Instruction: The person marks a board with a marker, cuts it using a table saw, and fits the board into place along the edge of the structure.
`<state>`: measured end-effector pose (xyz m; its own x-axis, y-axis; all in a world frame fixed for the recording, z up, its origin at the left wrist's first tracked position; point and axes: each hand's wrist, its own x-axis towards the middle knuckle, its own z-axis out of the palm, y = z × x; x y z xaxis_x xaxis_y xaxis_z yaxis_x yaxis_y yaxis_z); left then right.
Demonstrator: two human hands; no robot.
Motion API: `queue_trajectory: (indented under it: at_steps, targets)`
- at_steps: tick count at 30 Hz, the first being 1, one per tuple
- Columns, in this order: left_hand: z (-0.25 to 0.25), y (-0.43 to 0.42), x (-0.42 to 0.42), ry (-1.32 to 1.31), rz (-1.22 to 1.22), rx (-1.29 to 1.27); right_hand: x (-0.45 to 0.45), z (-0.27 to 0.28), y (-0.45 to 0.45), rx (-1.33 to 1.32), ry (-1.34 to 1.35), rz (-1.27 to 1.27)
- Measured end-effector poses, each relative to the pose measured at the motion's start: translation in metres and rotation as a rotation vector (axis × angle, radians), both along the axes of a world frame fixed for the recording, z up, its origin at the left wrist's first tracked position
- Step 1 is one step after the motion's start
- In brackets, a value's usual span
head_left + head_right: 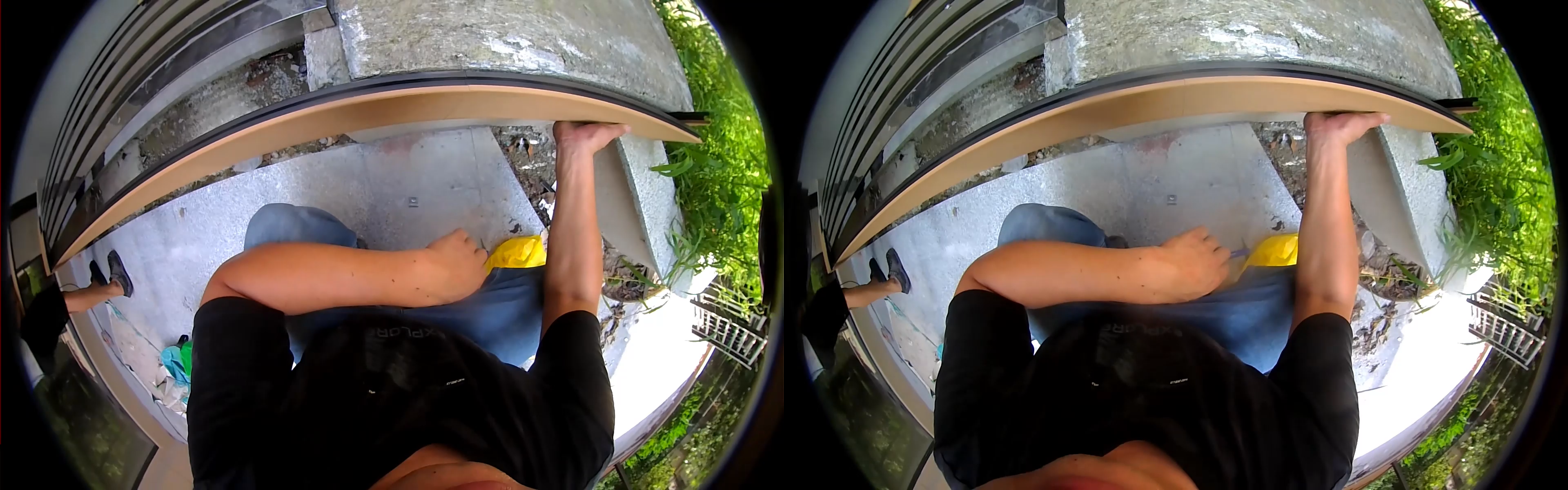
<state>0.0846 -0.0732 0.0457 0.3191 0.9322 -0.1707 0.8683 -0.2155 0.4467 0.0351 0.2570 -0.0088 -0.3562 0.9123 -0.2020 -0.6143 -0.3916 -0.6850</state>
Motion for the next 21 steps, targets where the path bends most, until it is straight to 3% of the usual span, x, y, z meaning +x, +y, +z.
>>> queue_trajectory:
  at_steps: [3,5,6,8,10,11,13,21]
  targets:
    - [-0.024,0.002,0.017,0.038,0.065,-0.018,-0.005,-0.001,0.0,0.072,-0.078,-0.041]
    - [-0.012,0.005,0.008,0.076,-0.037,-0.091,-0.008,0.013,-0.016,0.097,-0.154,0.02]
    - [-0.026,0.012,0.022,0.058,0.064,-0.125,-0.01,0.022,-0.024,0.095,-0.193,0.035]
    - [-0.049,0.023,0.029,0.067,-0.016,-0.167,-0.012,0.018,-0.013,0.028,-0.156,0.015]
    - [-0.02,0.023,0.013,0.126,-0.106,-0.199,-0.012,0.022,-0.017,-0.002,-0.176,-0.025]
    - [-0.014,0.023,0.012,0.17,-0.116,-0.212,-0.007,-0.002,0.01,0.006,-0.126,-0.017]
    - [-0.013,0.022,0.009,0.169,-0.072,-0.216,-0.01,0.001,0.007,0.04,-0.154,-0.108]
    - [-0.004,0.021,0.001,0.192,-0.08,-0.191,-0.009,-0.023,0.037,-0.004,-0.072,-0.055]
